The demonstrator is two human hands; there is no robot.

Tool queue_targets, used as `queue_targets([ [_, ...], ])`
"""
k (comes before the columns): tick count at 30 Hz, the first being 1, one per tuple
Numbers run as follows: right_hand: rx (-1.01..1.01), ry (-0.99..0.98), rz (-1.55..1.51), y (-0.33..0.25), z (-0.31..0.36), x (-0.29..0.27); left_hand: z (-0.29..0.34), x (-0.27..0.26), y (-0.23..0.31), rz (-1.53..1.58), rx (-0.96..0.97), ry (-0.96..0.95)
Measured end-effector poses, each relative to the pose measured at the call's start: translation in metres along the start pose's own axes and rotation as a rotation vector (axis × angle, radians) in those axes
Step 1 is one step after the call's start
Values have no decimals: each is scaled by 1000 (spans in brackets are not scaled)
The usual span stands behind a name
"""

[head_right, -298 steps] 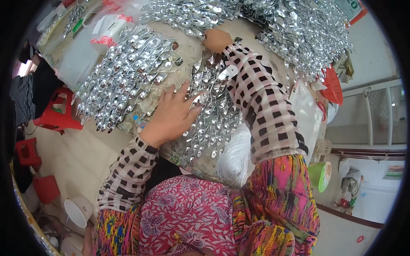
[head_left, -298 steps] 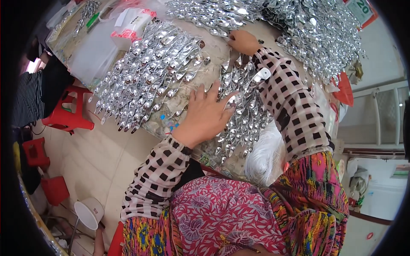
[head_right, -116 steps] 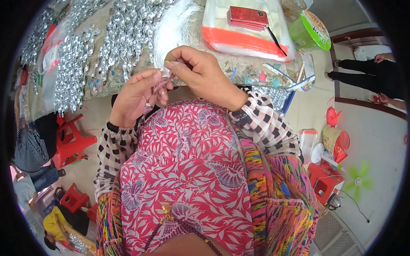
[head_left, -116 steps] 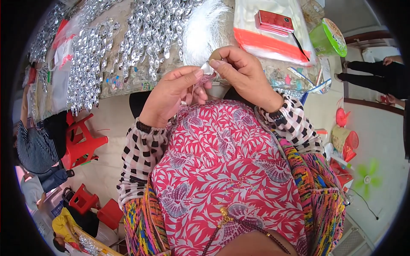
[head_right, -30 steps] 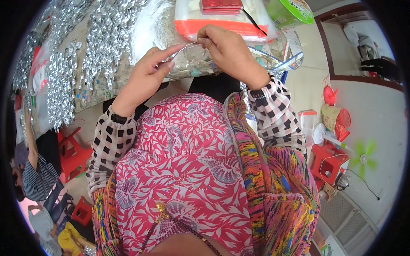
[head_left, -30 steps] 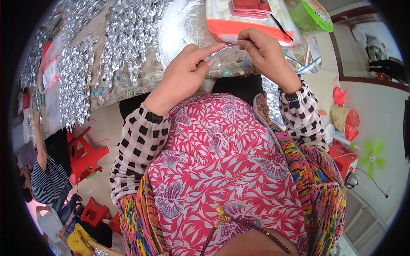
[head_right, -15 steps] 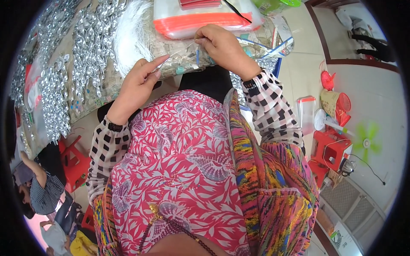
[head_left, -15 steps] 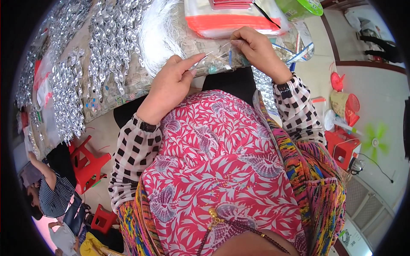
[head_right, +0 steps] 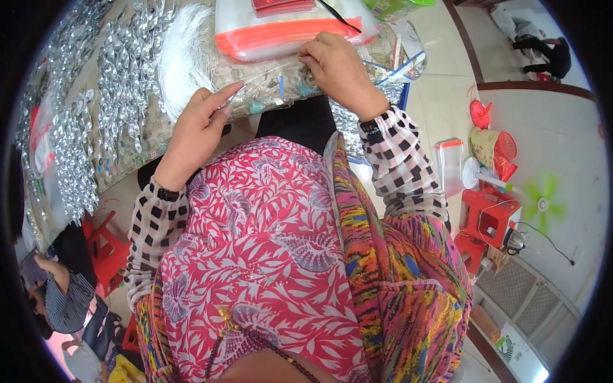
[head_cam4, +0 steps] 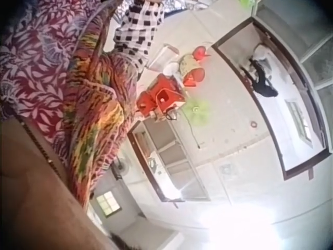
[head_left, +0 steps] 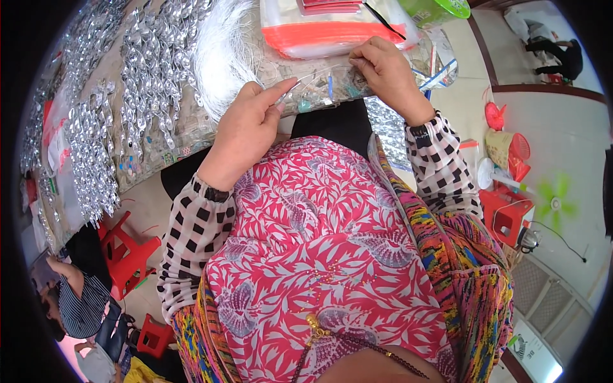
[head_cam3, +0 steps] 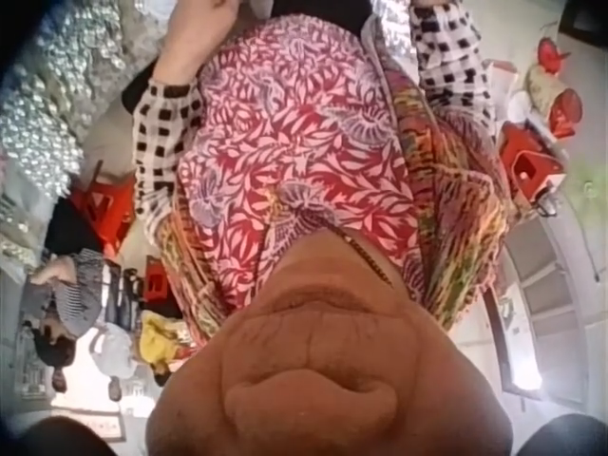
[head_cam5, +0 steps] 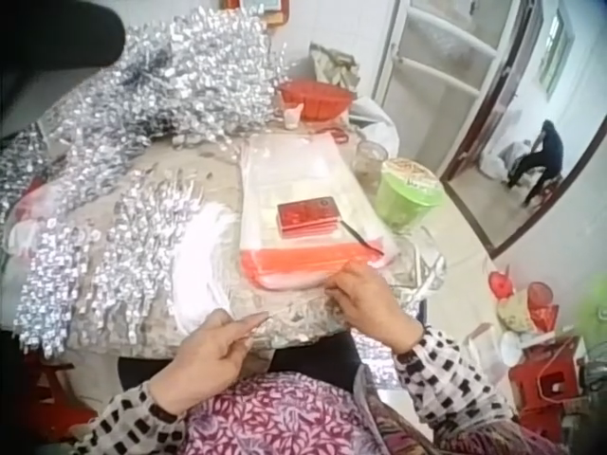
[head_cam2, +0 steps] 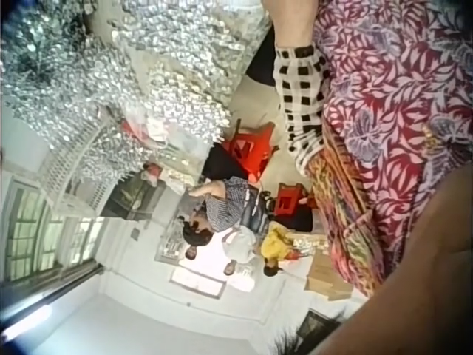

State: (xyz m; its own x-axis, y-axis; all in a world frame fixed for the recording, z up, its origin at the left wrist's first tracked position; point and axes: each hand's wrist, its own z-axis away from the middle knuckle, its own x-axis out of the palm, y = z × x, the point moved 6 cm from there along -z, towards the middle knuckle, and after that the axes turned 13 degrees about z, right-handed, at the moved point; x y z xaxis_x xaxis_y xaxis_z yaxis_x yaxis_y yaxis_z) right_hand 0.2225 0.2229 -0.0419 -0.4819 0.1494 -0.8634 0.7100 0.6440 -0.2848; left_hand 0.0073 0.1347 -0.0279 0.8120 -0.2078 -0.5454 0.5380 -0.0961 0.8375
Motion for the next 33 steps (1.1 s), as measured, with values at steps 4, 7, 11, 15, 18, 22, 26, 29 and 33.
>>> queue_targets([
  [4, 54, 45, 51, -1, 4, 2, 0, 2, 2, 6, 3, 4],
  [7, 118, 61, 31, -4, 10, 4, 0, 1, 4, 5, -25, 2],
  [11, 120, 77, -4, -6, 14, 8, 1, 1, 3, 4, -30, -3],
  [15, 87, 88, 64, -11, 13, 8, 2, 1, 2, 4, -22, 2],
  [18, 80, 50, 93, -12, 10, 9, 3, 1, 3, -6, -11, 11],
  [22, 55, 1, 180, -20, 5, 12, 5, 0, 0, -28, -17, 6],
  [26, 11, -31, 318, -26, 3, 21, 7, -1, 3, -92, 21, 32],
  [29, 21, -27, 285, -26, 1, 22, 9, -4, 4, -104, 35, 46],
  [33, 29, 103, 89, -22, 5, 10, 13, -11, -1, -41, 36, 58],
])
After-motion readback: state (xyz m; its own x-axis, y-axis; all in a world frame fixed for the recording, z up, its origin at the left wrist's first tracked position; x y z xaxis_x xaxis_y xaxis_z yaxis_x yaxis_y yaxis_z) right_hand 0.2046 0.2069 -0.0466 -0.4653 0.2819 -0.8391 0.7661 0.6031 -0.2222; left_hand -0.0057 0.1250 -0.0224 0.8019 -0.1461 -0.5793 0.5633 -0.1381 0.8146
